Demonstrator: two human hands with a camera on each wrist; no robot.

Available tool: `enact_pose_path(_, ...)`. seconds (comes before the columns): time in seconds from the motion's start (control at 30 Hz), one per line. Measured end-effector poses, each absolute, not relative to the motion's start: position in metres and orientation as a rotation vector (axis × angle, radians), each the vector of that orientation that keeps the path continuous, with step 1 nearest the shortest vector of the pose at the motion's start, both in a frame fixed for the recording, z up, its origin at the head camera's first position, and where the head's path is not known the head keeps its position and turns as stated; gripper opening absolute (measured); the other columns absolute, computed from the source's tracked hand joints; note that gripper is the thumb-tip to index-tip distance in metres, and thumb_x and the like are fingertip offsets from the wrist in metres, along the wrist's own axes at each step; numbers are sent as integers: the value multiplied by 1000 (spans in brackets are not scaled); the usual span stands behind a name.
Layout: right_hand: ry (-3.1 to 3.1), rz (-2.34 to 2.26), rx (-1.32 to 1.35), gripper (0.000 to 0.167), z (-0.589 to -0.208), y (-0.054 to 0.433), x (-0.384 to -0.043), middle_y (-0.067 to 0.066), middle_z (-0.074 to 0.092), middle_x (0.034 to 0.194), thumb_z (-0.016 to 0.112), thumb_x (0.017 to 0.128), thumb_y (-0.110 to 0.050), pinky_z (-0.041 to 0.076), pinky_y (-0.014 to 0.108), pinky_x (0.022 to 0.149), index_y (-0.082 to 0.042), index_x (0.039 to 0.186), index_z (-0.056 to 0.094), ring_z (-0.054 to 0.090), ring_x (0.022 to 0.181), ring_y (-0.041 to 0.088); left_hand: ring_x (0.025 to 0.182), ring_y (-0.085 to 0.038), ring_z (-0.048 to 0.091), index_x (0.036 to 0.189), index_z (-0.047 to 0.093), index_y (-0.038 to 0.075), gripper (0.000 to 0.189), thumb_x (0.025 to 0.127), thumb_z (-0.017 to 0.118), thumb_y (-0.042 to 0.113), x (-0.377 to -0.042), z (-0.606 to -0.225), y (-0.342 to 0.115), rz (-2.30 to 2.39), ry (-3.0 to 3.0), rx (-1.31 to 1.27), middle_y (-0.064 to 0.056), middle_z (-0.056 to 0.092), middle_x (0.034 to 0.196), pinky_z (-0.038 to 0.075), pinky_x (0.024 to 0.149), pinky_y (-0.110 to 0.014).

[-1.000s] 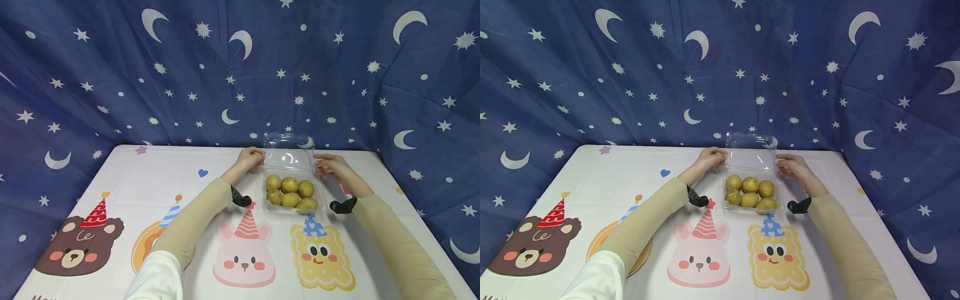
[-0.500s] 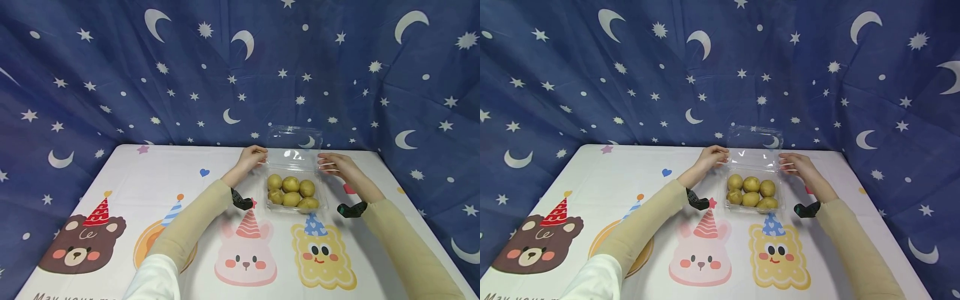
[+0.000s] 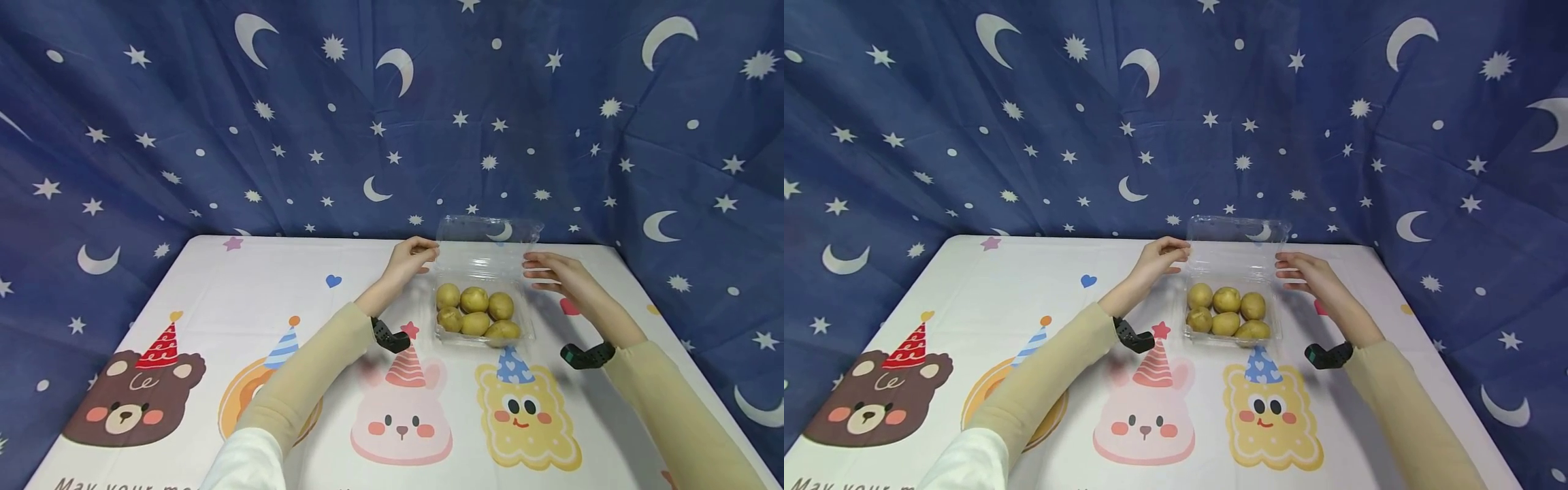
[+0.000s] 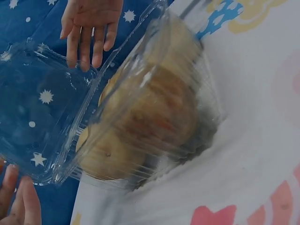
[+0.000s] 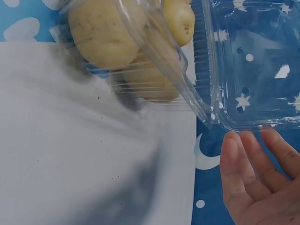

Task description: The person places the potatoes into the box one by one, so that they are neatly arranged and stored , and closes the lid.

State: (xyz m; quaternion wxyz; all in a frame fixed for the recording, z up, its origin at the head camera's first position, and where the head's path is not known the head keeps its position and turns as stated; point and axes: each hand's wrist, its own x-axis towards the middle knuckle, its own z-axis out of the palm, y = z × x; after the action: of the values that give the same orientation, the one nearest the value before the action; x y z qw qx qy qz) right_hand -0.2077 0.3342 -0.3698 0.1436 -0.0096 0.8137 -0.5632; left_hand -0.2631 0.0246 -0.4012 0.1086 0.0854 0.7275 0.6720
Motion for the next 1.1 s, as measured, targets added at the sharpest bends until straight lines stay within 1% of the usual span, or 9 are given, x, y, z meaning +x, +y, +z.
enact_pose_path(0.1, 2348, -1625, -27, 64, -368, 334, -203, -26, 55, 112, 33, 103, -43, 52, 17, 87, 3, 148, 27, 61, 105, -3, 113, -28, 59, 118, 62, 9, 30, 94, 59, 26, -257, -400, 21, 1979, 2134, 325, -11, 63, 116, 55, 90, -36)
enact_pose_path(0.27, 2370, -1617, -58, 65, -367, 335, -194, -5, 48, 132, 31, 103, -46, 51, 15, 88, 1, 148, 28, 59, 106, -5, 119, -28, 57, 117, 61, 7, 33, 97, 53, 31, -249, -398, 16, 1985, 2145, 420, -13, 61, 122, 54, 92, -38)
enact_pose_path(0.37, 2382, -1633, -87, 66, -368, 336, -188, -6, 50, 132, 30, 103, -46, 51, 15, 87, 4, 146, 29, 59, 105, -6, 116, -24, 58, 115, 63, 6, 33, 97, 53, 31, -243, -397, 15, 1971, 2178, 412, -13, 63, 120, 54, 91, -37)
enact_pose_path(0.5, 2369, -1679, -92, 64, -369, 335, -179, -22, 57, 118, 33, 102, -48, 52, 16, 87, 2, 143, 36, 61, 105, -4, 111, -23, 59, 112, 64, 5, 31, 97, 54, 31, -234, -398, 15, 1937, 2229, 378, -12, 64, 117, 55, 89, -36)
enact_pose_path(0.6, 2362, -1667, -51, 66, -369, 334, -172, -28, 58, 113, 35, 100, -51, 52, 16, 87, -1, 143, 37, 61, 104, -5, 110, -24, 59, 108, 65, 4, 30, 96, 55, 30, -227, -399, 15, 1924, 2255, 353, -13, 64, 116, 55, 88, -35)
enact_pose_path(0.7, 2382, -1633, -40, 69, -369, 333, -164, -24, 55, 119, 36, 100, -51, 51, 16, 87, 0, 146, 34, 60, 105, -6, 110, -24, 60, 107, 66, 4, 28, 95, 58, 29, -221, -402, 15, 1913, 2269, 328, -13, 61, 118, 54, 84, -30)
enact_pose_path(0.8, 2400, -1639, -93, 64, -371, 332, -156, -18, 49, 128, 36, 102, -46, 51, 16, 88, 1, 145, 34, 60, 108, -5, 111, -24, 59, 107, 66, 5, 27, 94, 60, 27, -215, -404, 15, 1908, 2268, 297, -12, 56, 120, 52, 83, -28)
enact_pose_path(1.0, 2452, -1642, -131, 60, -377, 331, -144, -16, 47, 130, 40, 102, -38, 52, 16, 87, 4, 145, 34, 58, 106, -9, 113, -31, 59, 122, 57, 4, 33, 93, 58, 22, -206, -408, 16, 1938, 2175, 229, -16, 54, 124, 54, 90, -41)
enact_pose_path(1.1, 2489, -1613, -95, 58, -382, 331, -139, -10, 47, 134, 45, 101, -36, 52, 18, 88, 1, 145, 36, 55, 105, -10, 114, -33, 58, 131, 49, 5, 43, 92, 58, 21, -201, -410, 18, 1943, 2061, 151, -17, 53, 124, 55, 88, -42)
